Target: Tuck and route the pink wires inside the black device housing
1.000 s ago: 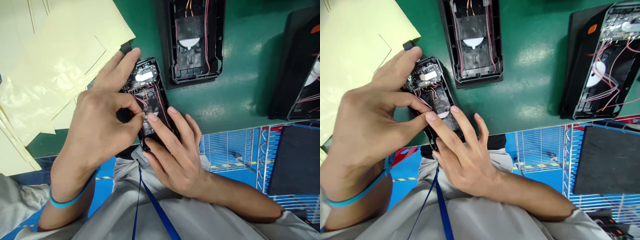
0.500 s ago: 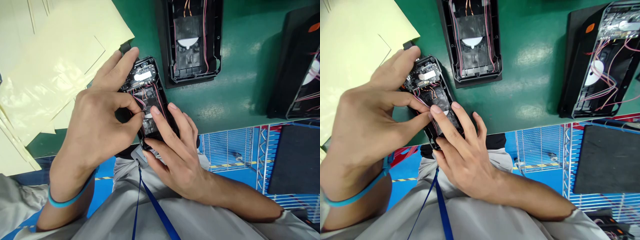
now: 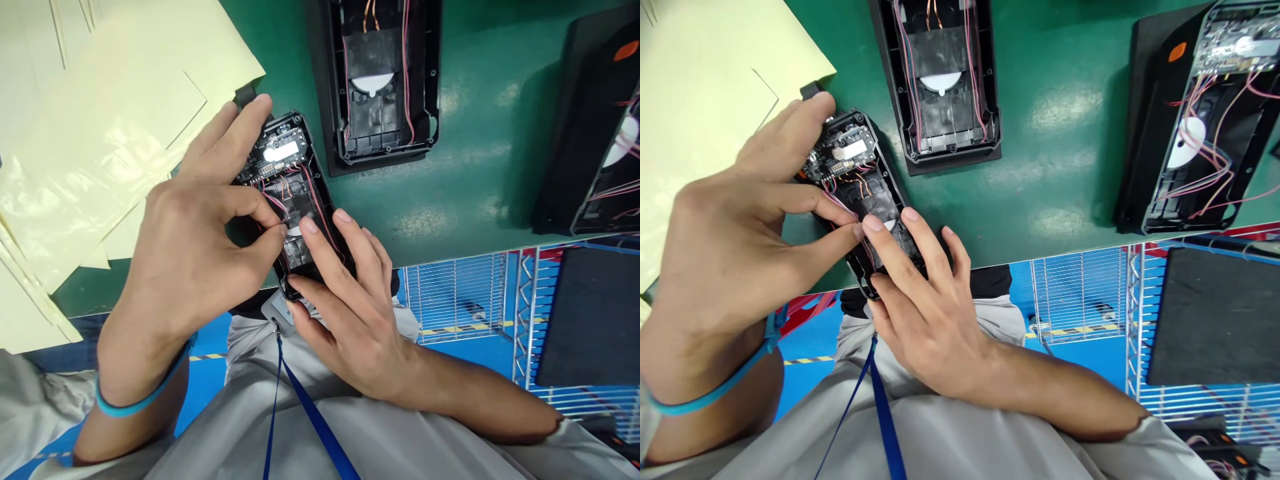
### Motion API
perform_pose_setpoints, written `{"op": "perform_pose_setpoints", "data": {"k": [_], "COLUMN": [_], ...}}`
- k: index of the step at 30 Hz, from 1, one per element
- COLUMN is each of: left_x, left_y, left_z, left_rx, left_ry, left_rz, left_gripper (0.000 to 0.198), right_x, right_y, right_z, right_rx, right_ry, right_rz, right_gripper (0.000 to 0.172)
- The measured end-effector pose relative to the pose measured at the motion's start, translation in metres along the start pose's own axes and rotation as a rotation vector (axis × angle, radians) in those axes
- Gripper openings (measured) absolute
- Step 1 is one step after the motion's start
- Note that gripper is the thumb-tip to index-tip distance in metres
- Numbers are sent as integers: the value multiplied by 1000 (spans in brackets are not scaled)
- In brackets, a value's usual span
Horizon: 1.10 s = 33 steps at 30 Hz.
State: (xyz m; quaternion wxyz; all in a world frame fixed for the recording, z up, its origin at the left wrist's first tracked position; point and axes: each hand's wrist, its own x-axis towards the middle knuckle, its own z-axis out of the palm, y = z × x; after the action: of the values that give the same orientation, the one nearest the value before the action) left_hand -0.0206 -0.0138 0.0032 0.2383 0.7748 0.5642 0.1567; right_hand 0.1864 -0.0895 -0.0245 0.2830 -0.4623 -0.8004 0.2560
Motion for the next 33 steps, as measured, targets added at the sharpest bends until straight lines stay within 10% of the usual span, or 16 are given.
{"op": "perform_pose_setpoints", "data": {"k": [33], "left_x": [1], "left_y": [5], "left_z": [-2], "left_rx": [37], "left_ry": [-32], "left_rz": [-33], "left_gripper": [24], "right_x": [-8], "right_y": [7], "right_z": [3], "right_rx": [-185], "right_ry": [-23], "right_rz": [-50], "right_gripper": [30]}}
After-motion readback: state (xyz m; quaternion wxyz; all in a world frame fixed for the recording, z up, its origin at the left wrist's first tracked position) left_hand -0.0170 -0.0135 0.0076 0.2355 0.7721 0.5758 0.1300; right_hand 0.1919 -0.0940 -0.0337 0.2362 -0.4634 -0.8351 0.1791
